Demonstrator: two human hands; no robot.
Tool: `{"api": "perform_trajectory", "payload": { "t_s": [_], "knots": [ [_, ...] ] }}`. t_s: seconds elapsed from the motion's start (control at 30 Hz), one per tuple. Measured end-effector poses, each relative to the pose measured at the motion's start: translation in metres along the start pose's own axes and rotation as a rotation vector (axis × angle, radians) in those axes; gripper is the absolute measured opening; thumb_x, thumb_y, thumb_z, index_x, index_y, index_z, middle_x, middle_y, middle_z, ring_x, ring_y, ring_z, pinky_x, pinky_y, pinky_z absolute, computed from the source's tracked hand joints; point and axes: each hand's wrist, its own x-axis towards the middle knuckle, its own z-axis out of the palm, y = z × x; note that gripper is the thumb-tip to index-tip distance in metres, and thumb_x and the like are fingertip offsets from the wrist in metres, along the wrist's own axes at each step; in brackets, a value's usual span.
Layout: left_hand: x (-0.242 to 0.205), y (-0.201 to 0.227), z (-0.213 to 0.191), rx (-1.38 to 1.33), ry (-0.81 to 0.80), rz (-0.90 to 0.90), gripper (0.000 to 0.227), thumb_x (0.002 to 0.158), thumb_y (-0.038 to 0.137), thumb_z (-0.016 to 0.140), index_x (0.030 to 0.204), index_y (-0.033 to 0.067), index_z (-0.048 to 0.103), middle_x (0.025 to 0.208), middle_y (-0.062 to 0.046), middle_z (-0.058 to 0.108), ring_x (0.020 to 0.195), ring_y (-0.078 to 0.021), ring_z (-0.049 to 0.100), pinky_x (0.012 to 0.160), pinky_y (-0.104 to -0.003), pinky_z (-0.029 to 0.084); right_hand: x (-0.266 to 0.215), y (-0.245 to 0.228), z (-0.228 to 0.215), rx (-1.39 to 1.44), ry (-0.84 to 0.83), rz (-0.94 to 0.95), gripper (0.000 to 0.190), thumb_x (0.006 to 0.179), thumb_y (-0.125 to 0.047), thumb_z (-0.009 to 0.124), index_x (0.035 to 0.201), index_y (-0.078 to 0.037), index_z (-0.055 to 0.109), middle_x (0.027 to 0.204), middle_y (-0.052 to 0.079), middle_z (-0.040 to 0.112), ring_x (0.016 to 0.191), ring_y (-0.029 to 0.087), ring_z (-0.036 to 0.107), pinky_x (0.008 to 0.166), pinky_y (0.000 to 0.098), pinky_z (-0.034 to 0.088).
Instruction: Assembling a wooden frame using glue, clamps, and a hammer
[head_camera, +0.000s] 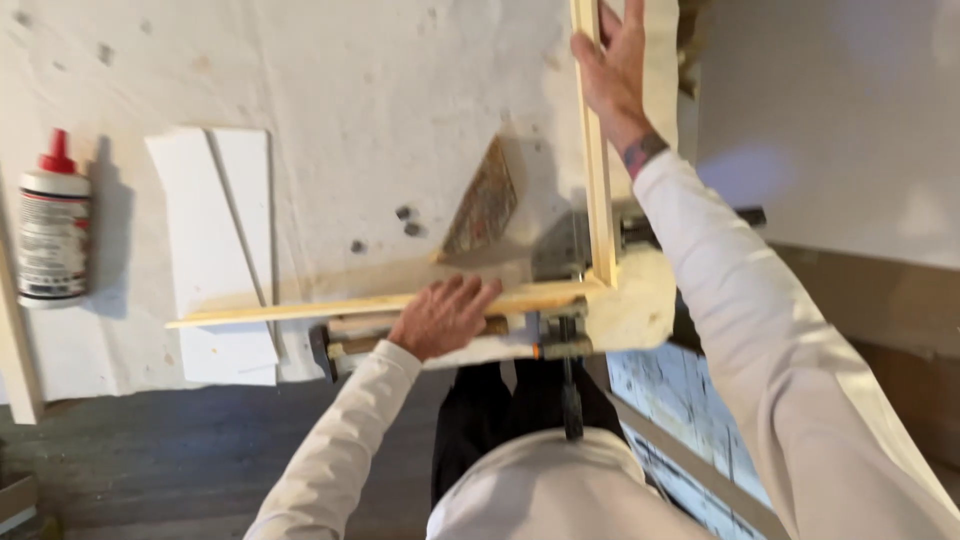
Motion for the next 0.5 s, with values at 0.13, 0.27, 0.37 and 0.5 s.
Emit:
{"api": "perform_trajectory", "payload": {
  "t_s": [0.13,0.27,0.37,0.5],
  "knots": [
    [0.004,-0.005,0.002,0.009,-0.044,-0.032,0.028,0.094,0.025,0.053,0.118,0.0114,0.05,0.088,-0.007,0.05,0.066,-0.0217,0.048,0.034,-0.034,0.043,-0.002,-0.008,0.002,-0.106,0.04,0.135,0.071,0.091,0.002,0.054,0.148,-0.017,0.017,0.143,0.016,0.062,0.095,0.013,0.067,0.078,0.0283,0.056],
    [0.007,-0.011,0.008,-0.013,-0.017,-0.017,0.025,0.096,0.027,0.055,0.115,0.0116,0.054,0.085,-0.006,0.054,0.066,-0.0222,0.05,0.038,-0.034,0.044,0.003,0.002,0.003,-0.126,0.03,0.103,0.067,0.09,0.006,0.052,0.147,-0.014,0.023,0.15,0.015,0.049,0.139,0.026,0.054,0.097,0.0292,0.051],
    [0.006,-0.013,0.011,-0.096,-0.043,-0.066,0.022,0.096,0.028,0.051,0.107,0.0107,0.055,0.088,-0.007,0.061,0.068,-0.0252,0.056,0.037,-0.037,0.045,0.007,0.013,0.001,-0.297,0.04,-0.01,0.032,0.084,0.001,0.053,0.117,0.004,0.055,0.116,0.011,0.066,0.106,0.02,0.063,0.085,0.031,0.05],
    [0.009,-0.012,0.002,-0.048,-0.1,-0.086,0.042,0.095,0.053,0.053,0.101,0.0111,0.055,0.089,-0.006,0.053,0.069,-0.0236,0.056,0.038,-0.037,0.046,0.008,0.059,-0.008,-0.463,0.057,-0.057,0.016,0.091,-0.005,0.055,0.106,-0.005,0.05,0.094,0.01,0.05,0.086,0.022,0.052,0.071,0.0326,0.047]
  ]
}}
